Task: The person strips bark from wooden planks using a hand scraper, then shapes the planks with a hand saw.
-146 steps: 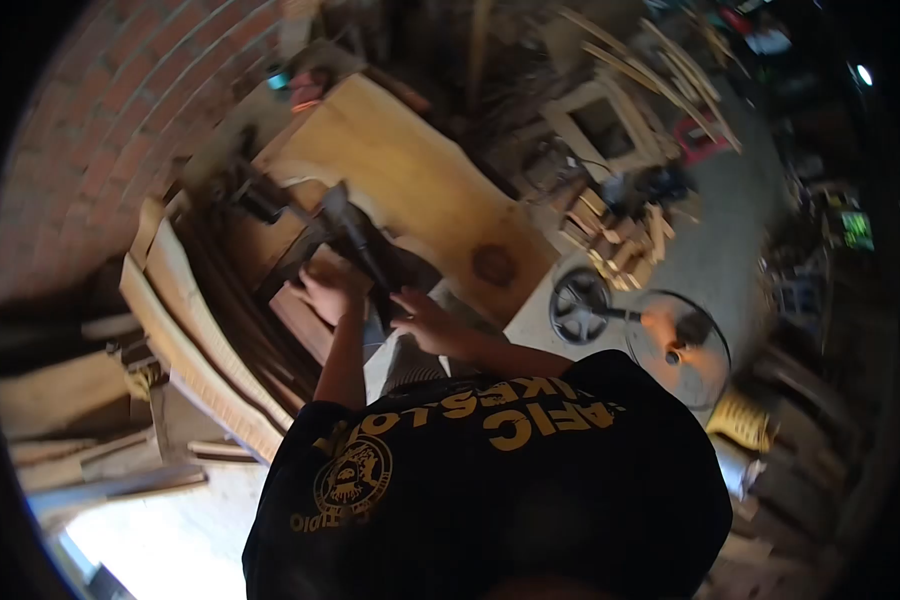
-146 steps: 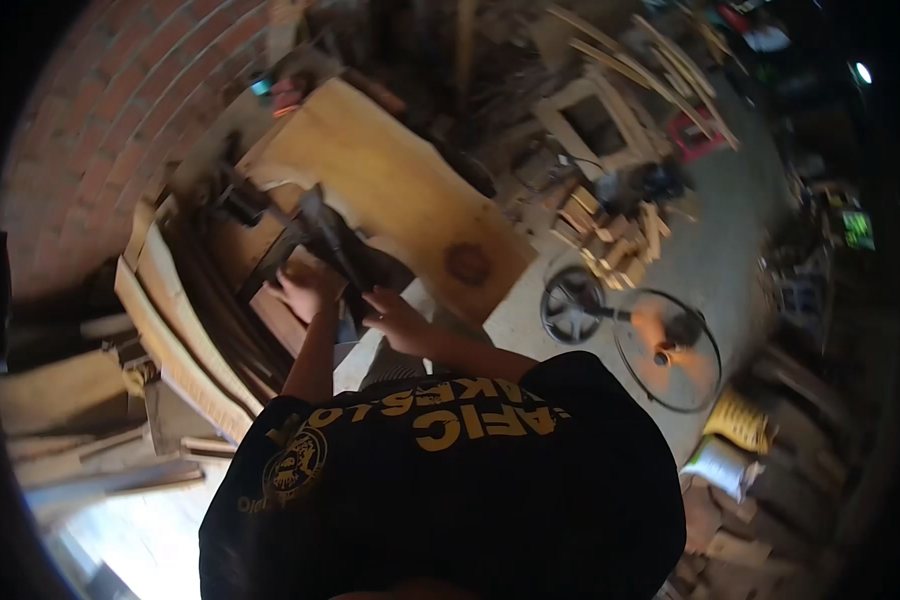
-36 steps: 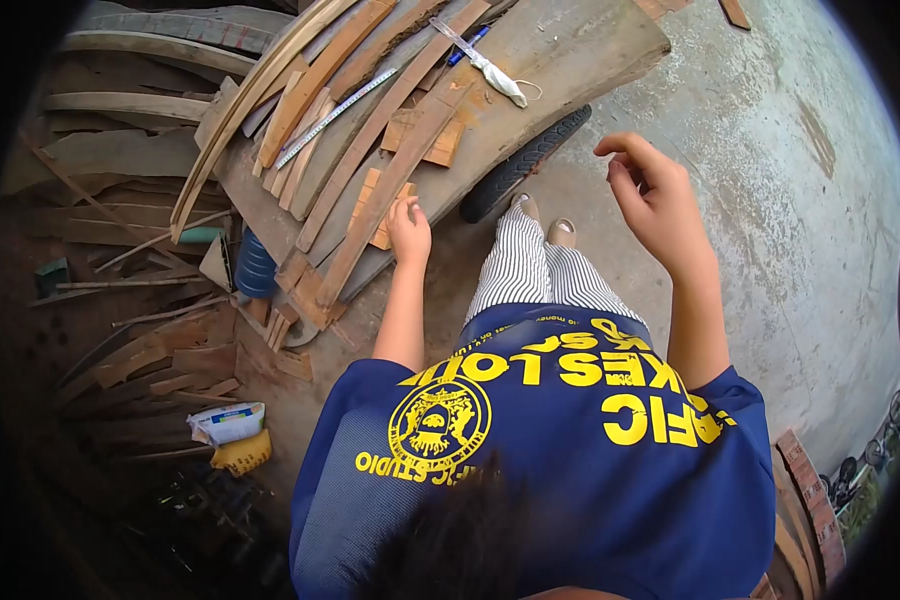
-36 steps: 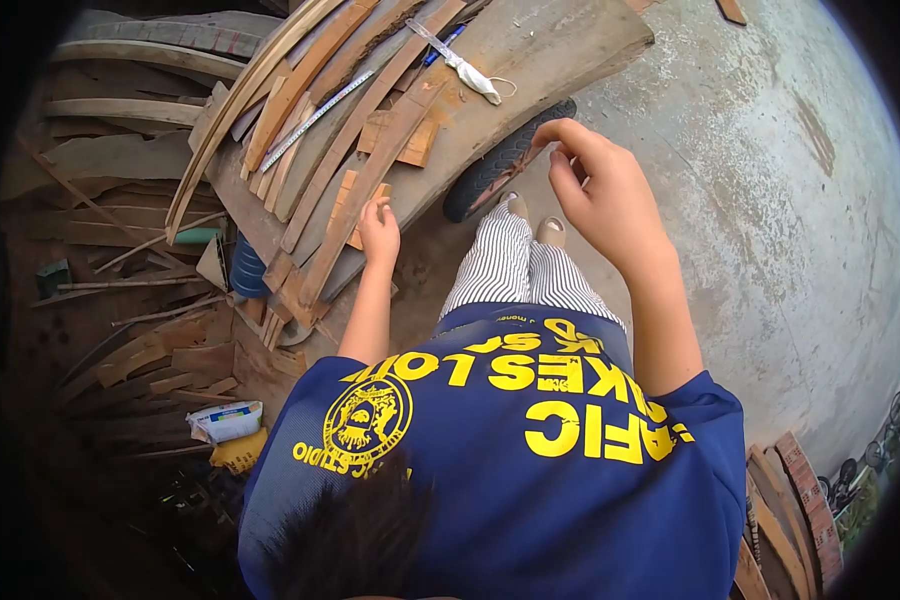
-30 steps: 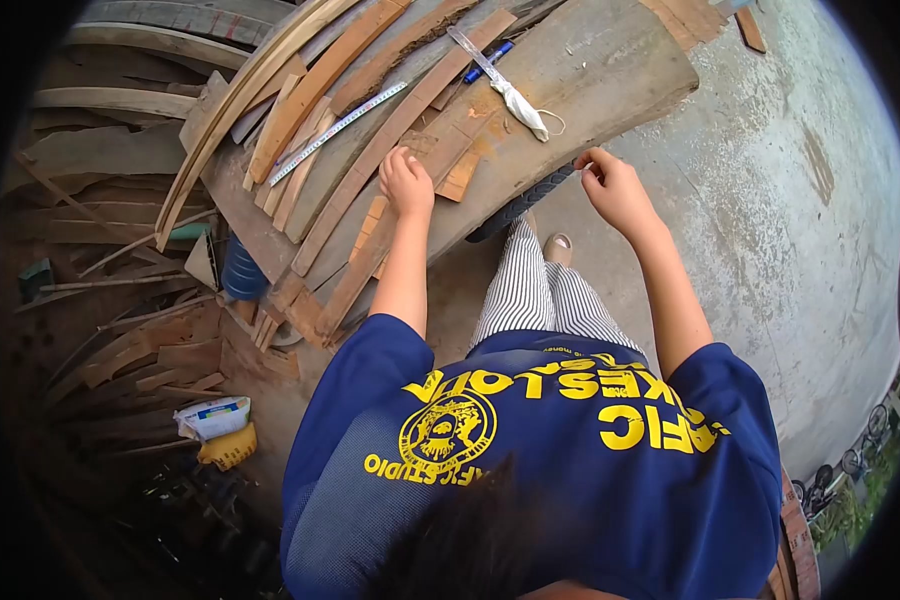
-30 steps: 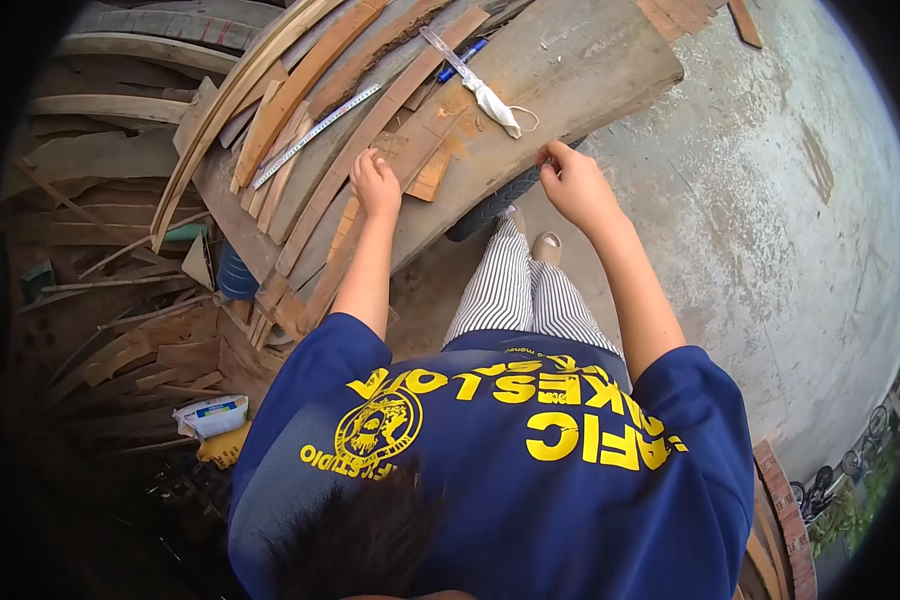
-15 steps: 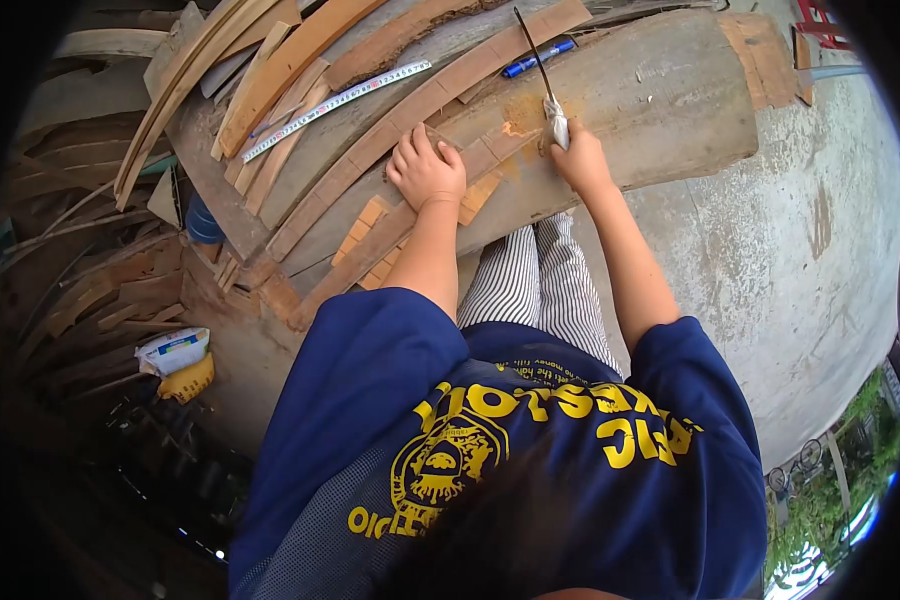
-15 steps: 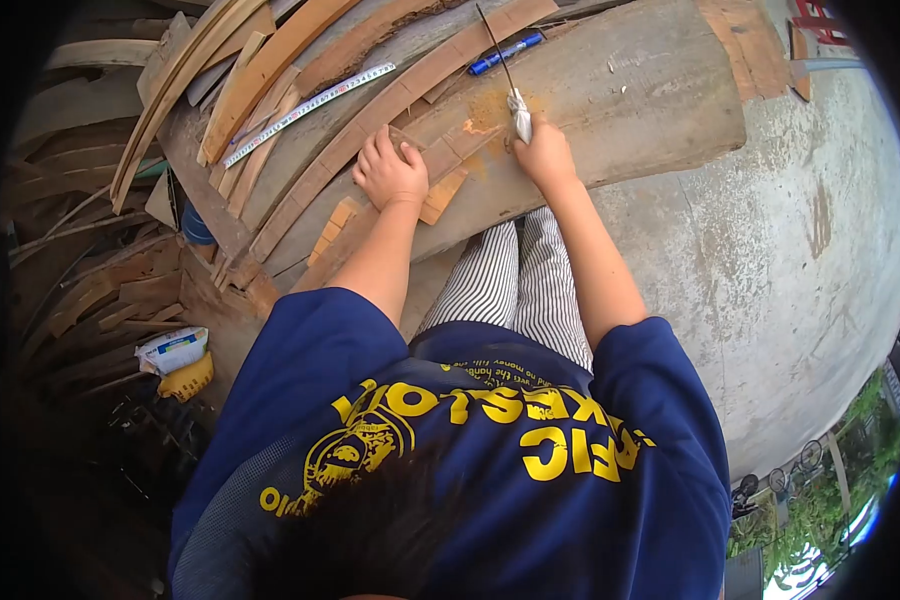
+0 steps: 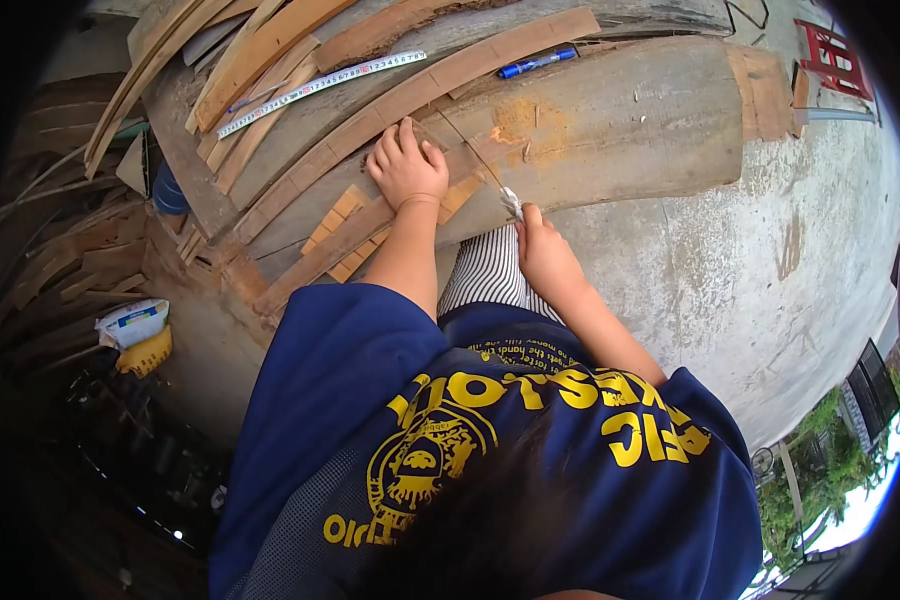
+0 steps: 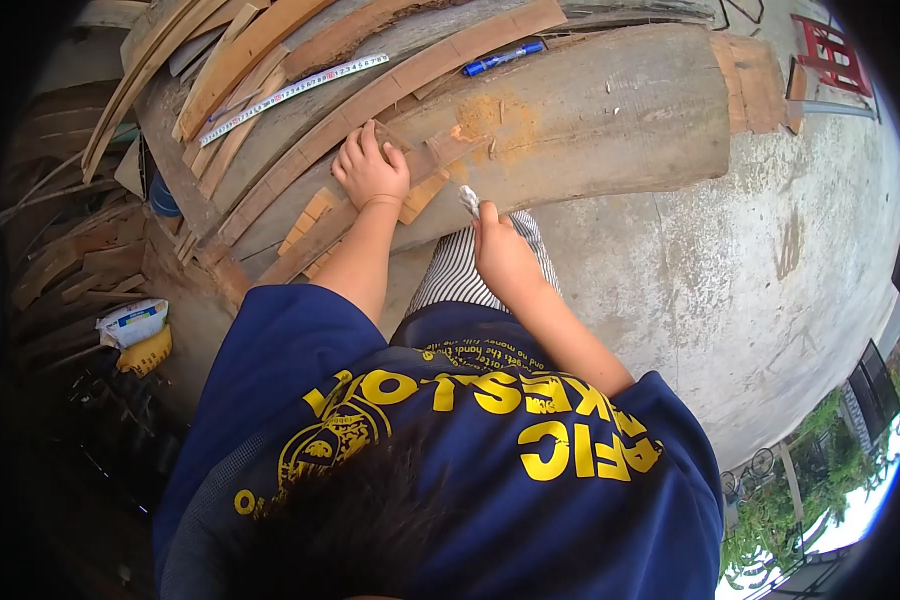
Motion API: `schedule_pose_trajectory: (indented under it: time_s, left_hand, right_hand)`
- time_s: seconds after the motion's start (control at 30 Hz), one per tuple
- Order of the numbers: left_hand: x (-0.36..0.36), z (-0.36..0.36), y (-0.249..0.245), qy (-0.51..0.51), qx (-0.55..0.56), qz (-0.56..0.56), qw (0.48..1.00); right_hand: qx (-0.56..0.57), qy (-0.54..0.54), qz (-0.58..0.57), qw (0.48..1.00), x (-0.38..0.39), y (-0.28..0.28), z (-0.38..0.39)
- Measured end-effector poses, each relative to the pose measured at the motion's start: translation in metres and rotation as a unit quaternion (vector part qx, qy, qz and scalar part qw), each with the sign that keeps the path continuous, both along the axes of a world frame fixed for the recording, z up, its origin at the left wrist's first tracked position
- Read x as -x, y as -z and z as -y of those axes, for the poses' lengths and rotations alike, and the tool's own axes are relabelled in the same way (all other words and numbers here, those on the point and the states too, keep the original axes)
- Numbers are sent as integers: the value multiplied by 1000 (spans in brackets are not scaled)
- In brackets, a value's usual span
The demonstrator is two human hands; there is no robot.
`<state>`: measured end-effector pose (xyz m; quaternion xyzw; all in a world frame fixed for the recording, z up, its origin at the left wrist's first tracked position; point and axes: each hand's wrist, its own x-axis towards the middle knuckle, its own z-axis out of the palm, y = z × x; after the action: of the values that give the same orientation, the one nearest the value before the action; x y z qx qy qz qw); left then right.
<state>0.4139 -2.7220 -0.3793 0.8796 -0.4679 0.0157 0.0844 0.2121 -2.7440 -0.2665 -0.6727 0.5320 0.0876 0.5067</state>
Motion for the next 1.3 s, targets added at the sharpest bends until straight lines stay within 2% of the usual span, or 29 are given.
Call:
schedule_pose_trajectory:
  time_s: [0.1,0.37,0.57,0.77,0.9,1.03,1.13,1.3]
  left_hand:
    - [0,0,1,-3,-6,-4,1000]
    - [1,2,0,-23,-2,-19,1000]
    - [0,2,0,-35,-15,-40,998]
    - [0,4,-1,-38,-16,-38,998]
    - [0,4,-1,-36,-13,-28,999]
    - [0,4,3,-26,-1,-13,1000]
    - [0,3,4,-30,3,-16,999]
    - [0,2,4,-28,-1,-13,1000]
  right_hand:
    - [0,-18,-41,999,4,-10,-3]
    - [-31,-20,-37,999,8,-34,-11]
    - [19,-27,-38,999,-5,11,-6]
    - [-13,-51,-67,996,21,-34,-25]
    - [10,-29,-57,998,28,-14,-36]
    - [-28,-35,-1,999,21,2,-54]
    - [-32,-16,-4,999,23,6,-54]
    - [27,9,-44,999,33,12,-38]
